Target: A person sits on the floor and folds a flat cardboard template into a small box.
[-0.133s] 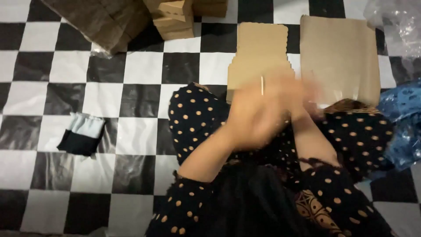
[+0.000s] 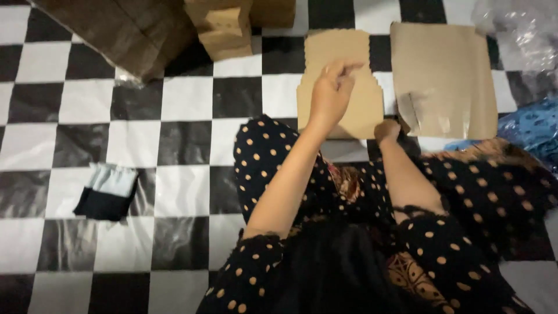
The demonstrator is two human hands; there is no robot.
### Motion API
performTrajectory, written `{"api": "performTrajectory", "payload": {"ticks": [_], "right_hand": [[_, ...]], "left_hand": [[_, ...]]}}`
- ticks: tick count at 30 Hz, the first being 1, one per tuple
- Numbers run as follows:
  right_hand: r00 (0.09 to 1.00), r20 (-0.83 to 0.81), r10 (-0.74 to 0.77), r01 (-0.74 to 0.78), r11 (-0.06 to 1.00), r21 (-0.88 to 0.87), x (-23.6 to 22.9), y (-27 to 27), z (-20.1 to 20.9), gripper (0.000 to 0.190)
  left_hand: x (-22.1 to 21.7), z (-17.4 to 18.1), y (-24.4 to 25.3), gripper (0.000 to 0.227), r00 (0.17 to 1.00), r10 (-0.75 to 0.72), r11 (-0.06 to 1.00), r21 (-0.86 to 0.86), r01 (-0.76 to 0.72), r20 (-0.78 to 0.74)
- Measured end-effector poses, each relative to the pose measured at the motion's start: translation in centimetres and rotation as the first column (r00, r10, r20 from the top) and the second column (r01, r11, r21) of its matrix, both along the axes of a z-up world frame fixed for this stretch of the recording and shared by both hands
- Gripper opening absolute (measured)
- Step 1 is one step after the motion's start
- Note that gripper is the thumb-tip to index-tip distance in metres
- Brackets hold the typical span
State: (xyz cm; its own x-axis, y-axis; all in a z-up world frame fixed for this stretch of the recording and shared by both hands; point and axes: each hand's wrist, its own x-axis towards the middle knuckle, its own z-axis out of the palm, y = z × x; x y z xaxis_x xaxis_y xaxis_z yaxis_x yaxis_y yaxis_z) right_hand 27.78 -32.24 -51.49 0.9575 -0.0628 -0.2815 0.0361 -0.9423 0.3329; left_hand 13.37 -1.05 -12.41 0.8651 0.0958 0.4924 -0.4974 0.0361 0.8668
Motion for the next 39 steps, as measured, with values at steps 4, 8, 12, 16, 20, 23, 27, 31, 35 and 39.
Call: {"api": "performTrajectory", "payload": {"ticks": [4, 8, 12, 16, 20, 23, 27, 31, 35, 39], "right_hand": [[0.987, -0.125, -0.103, 0.092, 0.991, -0.092, -3.3, 3.9, 5.3, 0.027], [0.933, -0.171, -0.316, 0.329, 0.943, 0.052, -6.6, 6.9, 10.9, 0.026], [0.926, -0.217, -0.310, 0.327, 0.944, 0.047, -4.8, 4.8, 6.5, 0.018], [0.956, -0.218, -0.195, 0.179, 0.979, -0.094, -5.6, 4.9, 6.9, 0.027], [0.972, -0.064, -0.228, 0.223, 0.972, -0.077, -4.0, 2.7, 1.5, 0.039], [0.958, -0.015, -0.286, 0.286, 0.958, -0.030, -5.9, 4.4, 3.8, 0.040], [0.935, 0.018, -0.353, 0.354, 0.935, -0.019, -5.5, 4.7, 3.9, 0.037], [0.810, 0.106, -0.577, 0.529, 0.796, 0.294, -5.2, 4.2, 4.1, 0.031], [0.744, 0.099, -0.661, 0.505, 0.653, 0.565, -5.5, 3.9, 5.3, 0.021], [0.738, 0.067, -0.672, 0.478, 0.589, 0.652, -6.7, 4.1, 8.4, 0.021]], "left_hand": [[6.3, -13.2, -1.9, 0.042, 0.749, 0.200, 0.913, 0.397, 0.092, -0.632], [7.7, -19.2, -1.0, 0.060, 0.502, 0.430, 0.637, 0.646, 0.421, -0.750], [9.9, -27.2, 0.0, 0.081, 0.520, 0.369, 0.605, 0.624, 0.495, -0.770], [8.1, -24.5, 1.9, 0.083, 0.373, 0.303, 0.829, 0.436, 0.351, -0.877], [6.1, -20.2, 2.1, 0.081, 0.449, 0.387, 0.731, 0.565, 0.383, -0.805], [5.7, -18.7, 3.0, 0.077, 0.450, 0.350, 0.761, 0.530, 0.374, -0.821], [4.9, -18.3, 4.2, 0.077, 0.513, 0.317, 0.735, 0.549, 0.399, -0.798], [4.9, -20.8, 4.7, 0.072, 0.605, 0.338, 0.685, 0.629, 0.367, -0.721], [4.4, -20.0, 5.9, 0.067, 0.676, 0.319, 0.693, 0.650, 0.313, -0.665], [3.8, -18.6, 5.7, 0.066, 0.692, 0.325, 0.708, 0.651, 0.273, -0.644]]}}
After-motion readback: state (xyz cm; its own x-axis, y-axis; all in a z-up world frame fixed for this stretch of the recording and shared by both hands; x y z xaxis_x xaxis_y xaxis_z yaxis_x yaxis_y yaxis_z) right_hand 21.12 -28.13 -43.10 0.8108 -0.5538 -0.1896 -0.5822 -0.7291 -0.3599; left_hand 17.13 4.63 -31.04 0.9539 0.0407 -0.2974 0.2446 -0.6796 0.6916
